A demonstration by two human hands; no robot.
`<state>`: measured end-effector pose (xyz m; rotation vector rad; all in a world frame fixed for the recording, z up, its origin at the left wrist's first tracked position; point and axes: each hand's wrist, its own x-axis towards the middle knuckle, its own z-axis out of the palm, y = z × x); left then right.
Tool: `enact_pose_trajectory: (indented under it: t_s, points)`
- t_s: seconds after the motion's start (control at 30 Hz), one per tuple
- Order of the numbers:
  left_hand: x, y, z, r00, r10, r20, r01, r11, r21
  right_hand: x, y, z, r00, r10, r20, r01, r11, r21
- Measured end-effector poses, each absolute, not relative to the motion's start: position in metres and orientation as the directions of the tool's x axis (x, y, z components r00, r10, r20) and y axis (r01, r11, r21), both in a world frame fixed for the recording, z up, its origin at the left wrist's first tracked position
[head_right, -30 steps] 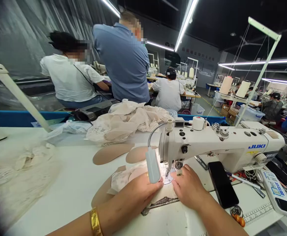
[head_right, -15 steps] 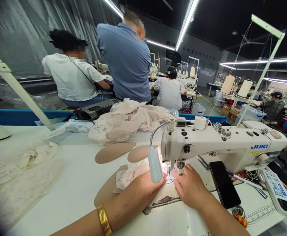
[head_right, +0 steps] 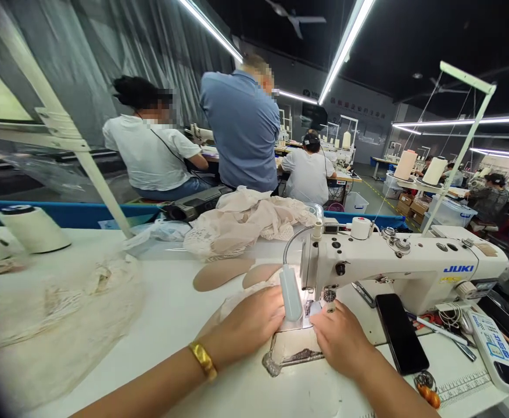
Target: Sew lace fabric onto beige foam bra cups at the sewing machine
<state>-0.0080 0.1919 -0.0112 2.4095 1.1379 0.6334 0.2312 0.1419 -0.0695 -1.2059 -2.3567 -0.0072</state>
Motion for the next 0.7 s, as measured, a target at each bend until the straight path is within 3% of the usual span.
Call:
enact_pose_trajectory:
  t_s: [0.13,0.23,0.33,0.43,0.6,0.7]
  points:
    - [-0.051,0.181,0.028,0.470,0.882,0.016,0.463,-0.262,0.847,0.214,0.121,-0.057,-0.540,0.680,0.496,0.610,0.722,-0.326]
    - [-0.073,0.166,0.045,0.471,0.877,-0.095,0.300,-0.058,0.952,0.196,0.101,-0.045,-0.491,0.726,0.481,0.528,0.687,-0.499]
    - [-0.083,0.149,0.049,0.510,0.846,-0.155,0.170,0.078,0.982,0.181,0.088,-0.040,-0.392,0.855,0.340,0.447,0.500,-0.742]
    - [-0.090,0.136,0.044,0.614,0.769,-0.177,0.004,0.221,0.975,0.170,0.084,-0.041,-0.413,0.896,0.164,0.231,0.277,-0.933]
    - [-0.101,0.118,0.029,0.732,0.670,-0.123,-0.083,0.268,0.960,0.143,0.077,-0.050,-0.589,0.794,0.149,-0.210,0.027,-0.977]
    - [-0.109,0.103,0.024,0.773,0.616,-0.152,-0.072,0.323,0.944,0.130,0.060,-0.054,-0.617,0.778,0.116,-0.328,-0.120,-0.937]
